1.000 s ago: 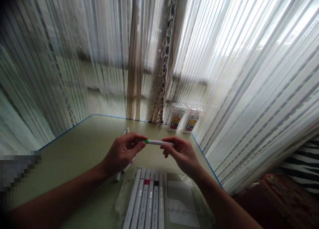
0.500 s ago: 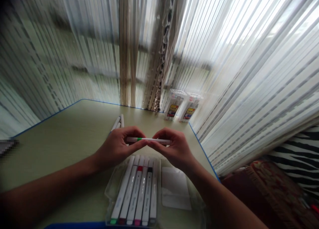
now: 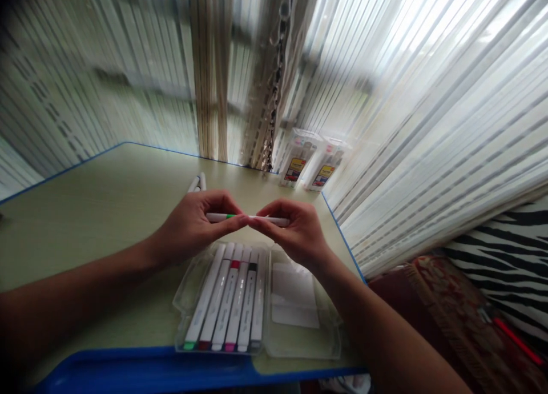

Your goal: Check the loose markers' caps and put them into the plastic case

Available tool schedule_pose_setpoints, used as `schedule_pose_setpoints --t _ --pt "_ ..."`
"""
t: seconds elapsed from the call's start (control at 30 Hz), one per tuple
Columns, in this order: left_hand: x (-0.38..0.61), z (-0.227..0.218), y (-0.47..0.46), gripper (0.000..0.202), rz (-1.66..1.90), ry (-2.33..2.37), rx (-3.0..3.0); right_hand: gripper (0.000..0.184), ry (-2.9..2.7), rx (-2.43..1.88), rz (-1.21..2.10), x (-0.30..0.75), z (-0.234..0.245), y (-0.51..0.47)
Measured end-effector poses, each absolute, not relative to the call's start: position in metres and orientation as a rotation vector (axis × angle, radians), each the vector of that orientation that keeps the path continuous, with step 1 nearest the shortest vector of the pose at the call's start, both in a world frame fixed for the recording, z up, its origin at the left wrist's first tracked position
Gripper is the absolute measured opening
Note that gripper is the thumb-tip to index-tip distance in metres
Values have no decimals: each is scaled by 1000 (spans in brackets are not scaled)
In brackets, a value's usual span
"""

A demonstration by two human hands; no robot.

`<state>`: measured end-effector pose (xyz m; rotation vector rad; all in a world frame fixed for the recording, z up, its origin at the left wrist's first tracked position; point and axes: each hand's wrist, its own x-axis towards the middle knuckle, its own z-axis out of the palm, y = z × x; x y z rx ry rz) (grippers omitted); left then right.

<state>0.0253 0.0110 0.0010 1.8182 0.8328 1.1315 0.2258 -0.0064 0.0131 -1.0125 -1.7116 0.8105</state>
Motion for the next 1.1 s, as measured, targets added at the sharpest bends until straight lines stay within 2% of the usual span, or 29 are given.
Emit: schedule_pose_setpoints --t 0.17,0.33,0.6,0.73,0.97,1.1 --pt "27 1 12 17 1163 802 1798 17 -1676 -956 855 229 12 -3" --pt "28 3 13 22 1206 760 1702 26 -1557 -867 1024 229 12 -1" --pt "26 5 12 18 1205 796 1826 30 -1763 -1060 820 229 11 -7" --pt "28 0 13 19 1116 753 1734 23 -1768 -1065 753 231 11 -6" --pt "31 -1 14 23 1197 718 1674 21 -1580 -908 1001 232 5 1" --pt "29 1 15 17 1232 762 1695 13 -1565 -915 969 233 4 1"
